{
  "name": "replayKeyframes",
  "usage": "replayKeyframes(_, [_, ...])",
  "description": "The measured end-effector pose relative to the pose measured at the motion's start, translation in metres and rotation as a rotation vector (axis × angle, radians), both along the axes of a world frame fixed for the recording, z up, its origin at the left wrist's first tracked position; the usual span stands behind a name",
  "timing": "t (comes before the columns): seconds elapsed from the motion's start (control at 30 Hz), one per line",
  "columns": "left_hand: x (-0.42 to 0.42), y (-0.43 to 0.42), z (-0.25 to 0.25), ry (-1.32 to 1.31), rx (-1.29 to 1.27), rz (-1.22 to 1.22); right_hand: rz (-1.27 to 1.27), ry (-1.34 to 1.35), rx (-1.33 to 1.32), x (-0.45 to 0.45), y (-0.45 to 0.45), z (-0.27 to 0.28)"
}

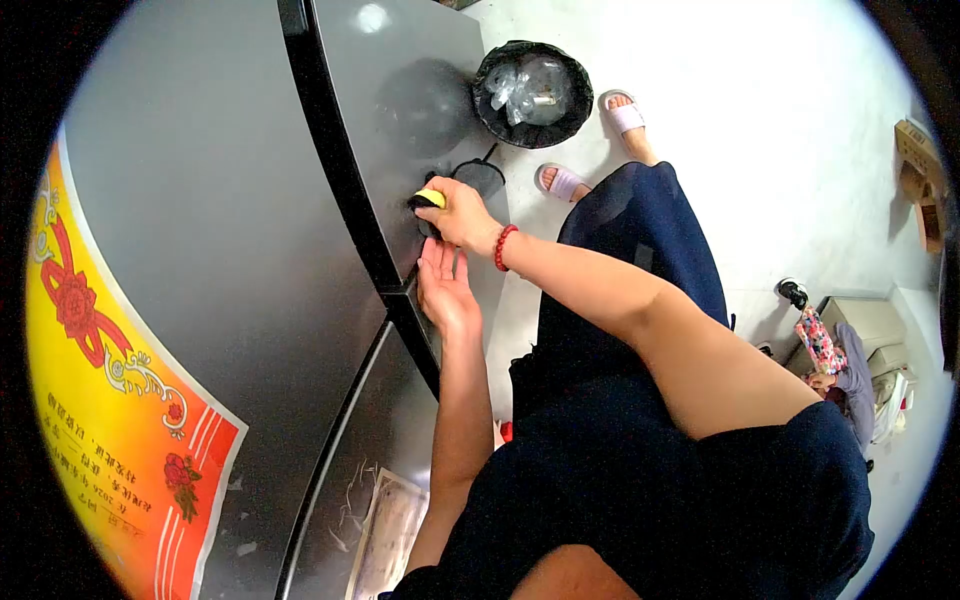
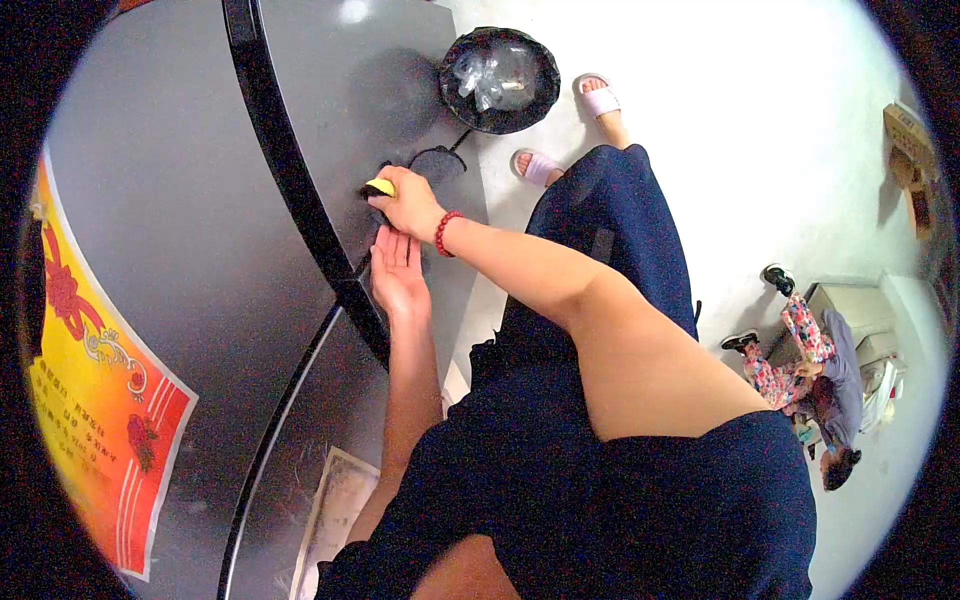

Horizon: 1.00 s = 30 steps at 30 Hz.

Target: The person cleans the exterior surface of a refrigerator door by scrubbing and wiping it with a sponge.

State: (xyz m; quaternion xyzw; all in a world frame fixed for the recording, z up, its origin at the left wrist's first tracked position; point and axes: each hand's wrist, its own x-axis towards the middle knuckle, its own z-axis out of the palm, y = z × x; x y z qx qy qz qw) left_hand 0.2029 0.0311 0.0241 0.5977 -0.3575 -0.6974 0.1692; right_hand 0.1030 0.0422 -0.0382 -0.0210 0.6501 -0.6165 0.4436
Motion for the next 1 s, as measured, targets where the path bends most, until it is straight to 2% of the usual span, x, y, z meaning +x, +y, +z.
replayKeyframes(0.03, [-0.003, 0.0, 0.0, -0.003, -0.006, 0.003, 0.038, -0.087, 0.007, -0.003, 0.001, -0.002])
replayKeyframes(0.13, [-0.004, 0.003, 0.002, -0.018, -0.008, 0.009, -0.064, -0.09, 0.016, -0.004, 0.004, 0.004])
replayKeyframes(0.4, [-0.003, -0.001, 0.003, -0.036, -0.015, -0.065, 0.032, 0.036, 0.145, -0.001, -0.002, 0.0])
replayKeyframes(0.53, [-0.005, 0.001, 0.011, -0.054, -0.031, -0.066, 0.163, -0.084, 0.113, -0.015, 0.0, 0.0])
replayKeyframes(0.77, [-0.007, 0.007, 0.018, -0.091, -0.083, -0.015, 0.12, 0.164, 0.132, -0.003, 0.002, 0.017])
replayKeyframes(1.0, [0.001, 0.011, 0.014, -0.061, -0.059, -0.039, 0.045, 0.267, 0.153, 0.0, 0.002, 0.018])
